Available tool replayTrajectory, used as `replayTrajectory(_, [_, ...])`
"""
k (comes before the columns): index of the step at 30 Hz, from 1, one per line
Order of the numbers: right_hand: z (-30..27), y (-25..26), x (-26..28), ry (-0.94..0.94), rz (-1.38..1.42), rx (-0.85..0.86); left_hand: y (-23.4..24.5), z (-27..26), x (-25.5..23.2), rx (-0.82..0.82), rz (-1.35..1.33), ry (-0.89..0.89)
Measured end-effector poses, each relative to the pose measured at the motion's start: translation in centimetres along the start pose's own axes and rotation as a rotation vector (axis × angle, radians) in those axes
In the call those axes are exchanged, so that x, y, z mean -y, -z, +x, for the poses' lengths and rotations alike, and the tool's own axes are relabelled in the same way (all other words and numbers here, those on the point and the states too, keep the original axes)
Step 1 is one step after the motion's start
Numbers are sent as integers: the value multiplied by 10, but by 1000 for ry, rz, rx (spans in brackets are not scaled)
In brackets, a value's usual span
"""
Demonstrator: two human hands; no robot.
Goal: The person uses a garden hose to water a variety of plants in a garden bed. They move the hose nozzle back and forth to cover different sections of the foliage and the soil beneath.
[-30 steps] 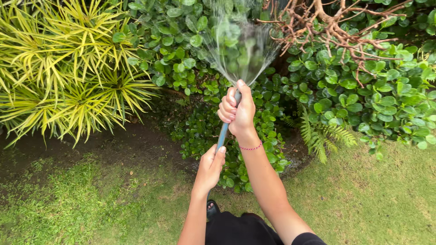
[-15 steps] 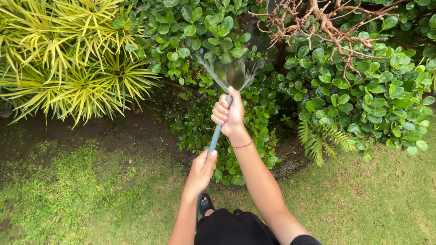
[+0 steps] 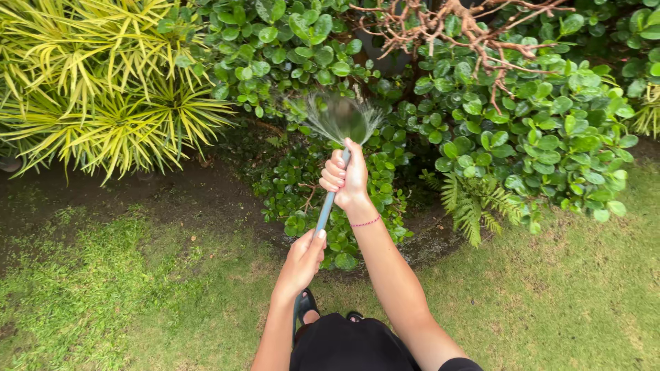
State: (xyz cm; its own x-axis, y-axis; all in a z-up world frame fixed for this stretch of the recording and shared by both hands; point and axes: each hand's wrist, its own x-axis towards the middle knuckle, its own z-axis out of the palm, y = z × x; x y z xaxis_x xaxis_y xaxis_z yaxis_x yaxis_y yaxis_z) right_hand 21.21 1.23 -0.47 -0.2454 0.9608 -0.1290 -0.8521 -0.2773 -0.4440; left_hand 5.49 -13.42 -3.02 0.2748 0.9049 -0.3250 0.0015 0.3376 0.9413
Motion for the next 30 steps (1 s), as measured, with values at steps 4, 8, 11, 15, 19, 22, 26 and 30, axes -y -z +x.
replayTrajectory(4, [-21,12,11,16,13,-54,-16,-2,6,10,73,1])
replayTrajectory(8, [-41,20,26,55,-5,-80,-36,-5,10,20,168,-38])
replayTrajectory(11, [-57,25,36,109,-19,-88,-49,-9,12,30,210,-59])
replayTrajectory(15, [-74,35,41,133,-15,-102,-62,-19,13,49,202,-14])
replayTrajectory(19, [-78,52,40,66,35,-96,-73,-31,13,11,253,-14])
replayTrajectory(22, [-77,62,35,-12,99,-109,-77,-41,12,-27,290,-46])
replayTrajectory(26, [-78,61,31,-47,120,-126,-80,-52,9,-70,282,-40])
replayTrajectory(30, [-88,47,32,-14,82,-90,-82,-62,5,-81,235,-75])
